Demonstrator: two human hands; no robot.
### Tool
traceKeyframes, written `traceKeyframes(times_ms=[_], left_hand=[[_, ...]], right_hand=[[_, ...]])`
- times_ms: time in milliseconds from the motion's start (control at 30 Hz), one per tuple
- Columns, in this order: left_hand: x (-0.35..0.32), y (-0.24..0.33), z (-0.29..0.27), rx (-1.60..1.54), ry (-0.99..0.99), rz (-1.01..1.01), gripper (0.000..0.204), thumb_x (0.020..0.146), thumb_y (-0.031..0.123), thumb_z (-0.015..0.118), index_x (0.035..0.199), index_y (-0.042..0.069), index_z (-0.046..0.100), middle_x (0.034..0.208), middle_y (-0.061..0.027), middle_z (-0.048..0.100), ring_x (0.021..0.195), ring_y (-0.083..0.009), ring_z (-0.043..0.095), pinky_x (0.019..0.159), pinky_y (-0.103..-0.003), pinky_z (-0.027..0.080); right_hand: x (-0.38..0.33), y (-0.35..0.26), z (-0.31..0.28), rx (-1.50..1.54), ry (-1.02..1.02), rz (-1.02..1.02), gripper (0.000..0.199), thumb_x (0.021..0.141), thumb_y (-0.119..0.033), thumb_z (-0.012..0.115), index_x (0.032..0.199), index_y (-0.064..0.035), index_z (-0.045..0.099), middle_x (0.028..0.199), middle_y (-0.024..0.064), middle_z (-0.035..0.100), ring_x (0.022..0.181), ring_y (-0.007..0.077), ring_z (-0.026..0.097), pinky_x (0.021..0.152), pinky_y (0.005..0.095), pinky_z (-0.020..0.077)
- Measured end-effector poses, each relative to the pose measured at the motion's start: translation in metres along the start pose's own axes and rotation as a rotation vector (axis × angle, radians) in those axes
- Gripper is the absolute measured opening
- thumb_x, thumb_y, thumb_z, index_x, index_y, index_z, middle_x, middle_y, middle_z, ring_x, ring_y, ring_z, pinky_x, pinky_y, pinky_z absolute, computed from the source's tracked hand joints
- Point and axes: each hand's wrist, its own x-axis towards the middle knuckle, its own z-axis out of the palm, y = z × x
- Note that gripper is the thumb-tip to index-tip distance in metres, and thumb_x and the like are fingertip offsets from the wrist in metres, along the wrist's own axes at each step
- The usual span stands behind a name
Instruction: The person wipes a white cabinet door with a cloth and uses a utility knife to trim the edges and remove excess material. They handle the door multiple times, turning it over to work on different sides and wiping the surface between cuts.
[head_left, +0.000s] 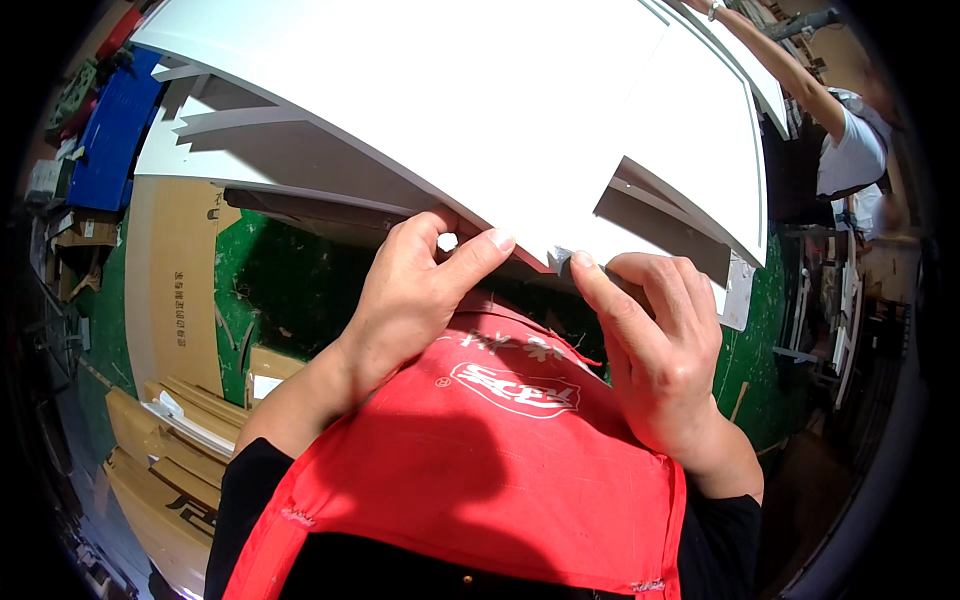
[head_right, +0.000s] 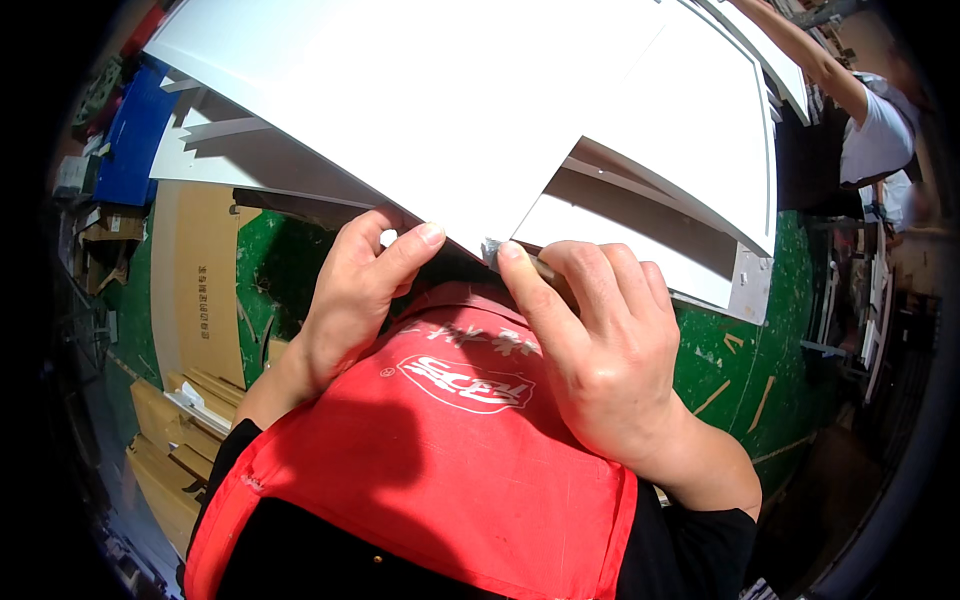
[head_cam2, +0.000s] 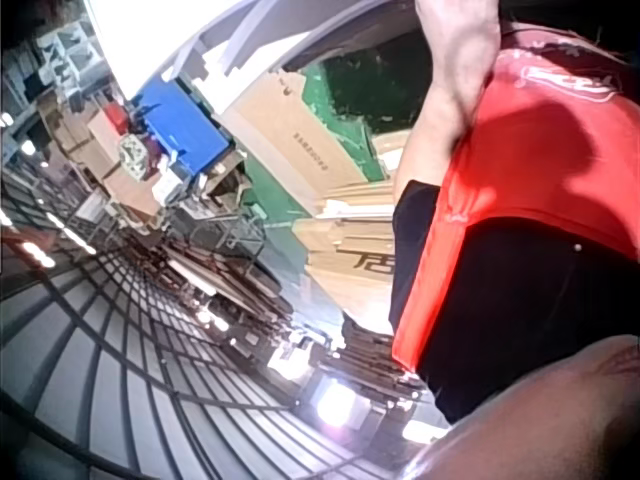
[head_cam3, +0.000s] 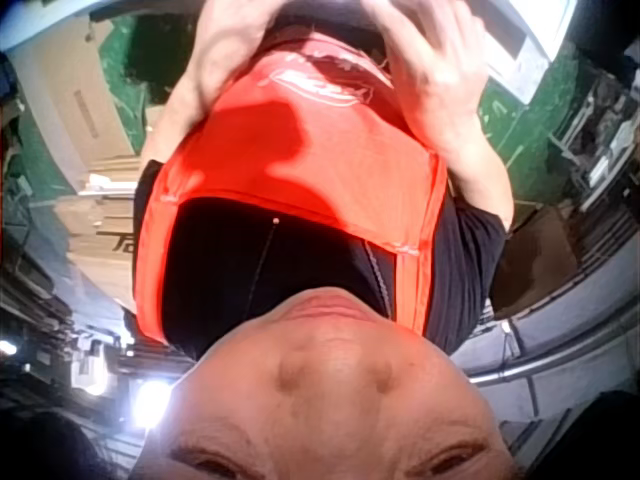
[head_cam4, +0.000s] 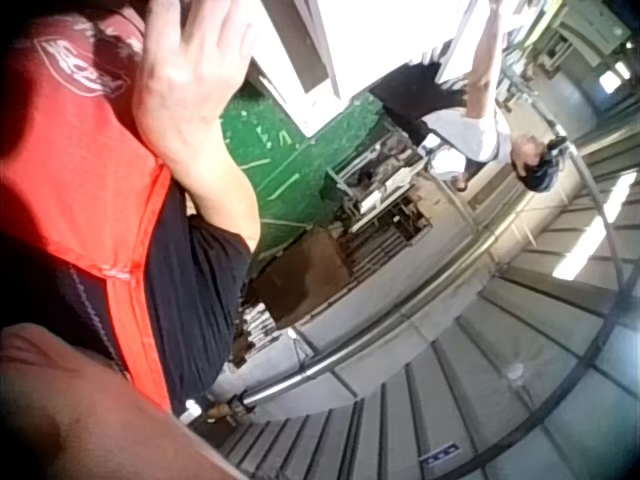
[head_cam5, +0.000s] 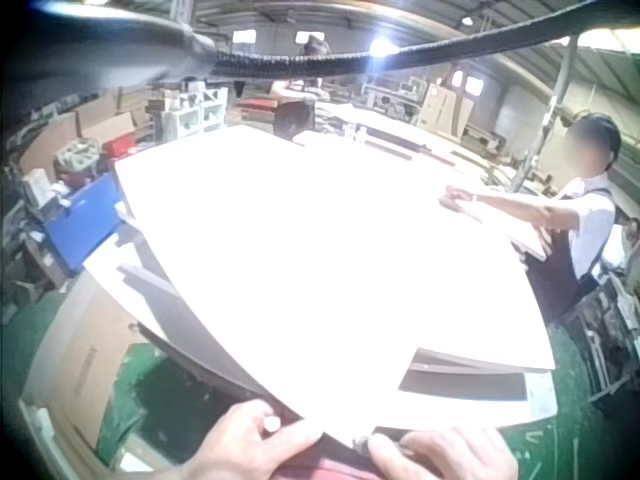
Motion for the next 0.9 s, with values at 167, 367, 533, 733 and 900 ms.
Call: traceKeyframes(times_ms=[167,367,533,733,900], left_hand=[[0.000,0.002,0.001,0.021,0.005,-0.005,0.032,0.094,0.023,0.066,0.103,-0.008,0.067,0.098,-0.0104,0.071,0.091,-0.0116,0.063,0.084,-0.027,0.050],[-0.002,0.005,0.002,0.030,0.021,-0.026,0.033,0.093,0.023,0.066,0.102,-0.008,0.067,0.098,-0.0106,0.071,0.091,-0.0116,0.063,0.083,-0.026,0.050],[-0.001,0.004,0.002,0.051,0.021,-0.029,0.033,0.093,0.024,0.066,0.103,-0.008,0.066,0.097,-0.0109,0.070,0.090,-0.0118,0.063,0.082,-0.026,0.050],[-0.002,0.004,0.003,0.026,0.025,-0.022,0.033,0.093,0.024,0.066,0.103,-0.008,0.066,0.097,-0.0106,0.071,0.088,-0.0117,0.063,0.081,-0.026,0.051],[-0.002,0.006,0.003,0.036,0.020,-0.049,0.032,0.093,0.024,0.066,0.101,-0.008,0.067,0.095,-0.0101,0.071,0.087,-0.0113,0.063,0.080,-0.026,0.051]], right_hand=[[-0.001,0.001,0.008,0.009,0.022,-0.004,0.040,0.071,-0.006,0.065,0.111,-0.0020,0.069,0.091,0.0065,0.059,0.077,0.0202,0.055,0.064,0.0323,0.0395],[-0.005,0.003,0.010,-0.055,0.000,-0.019,0.039,0.071,-0.006,0.065,0.110,-0.0025,0.069,0.090,0.0067,0.058,0.077,0.0205,0.055,0.065,0.0328,0.0404],[-0.013,0.008,0.014,-0.080,-0.023,0.004,0.040,0.070,-0.005,0.066,0.109,-0.0038,0.069,0.089,0.0066,0.057,0.076,0.0204,0.054,0.063,0.0325,0.0404],[-0.007,0.002,0.009,0.021,0.038,0.040,0.043,0.067,-0.002,0.067,0.109,-0.0046,0.069,0.089,0.0061,0.057,0.075,0.0200,0.054,0.062,0.0323,0.0393],[0.000,0.001,0.009,0.075,0.078,0.050,0.042,0.068,-0.004,0.067,0.110,-0.0039,0.069,0.089,0.0062,0.058,0.075,0.0200,0.054,0.063,0.0324,0.0389]])
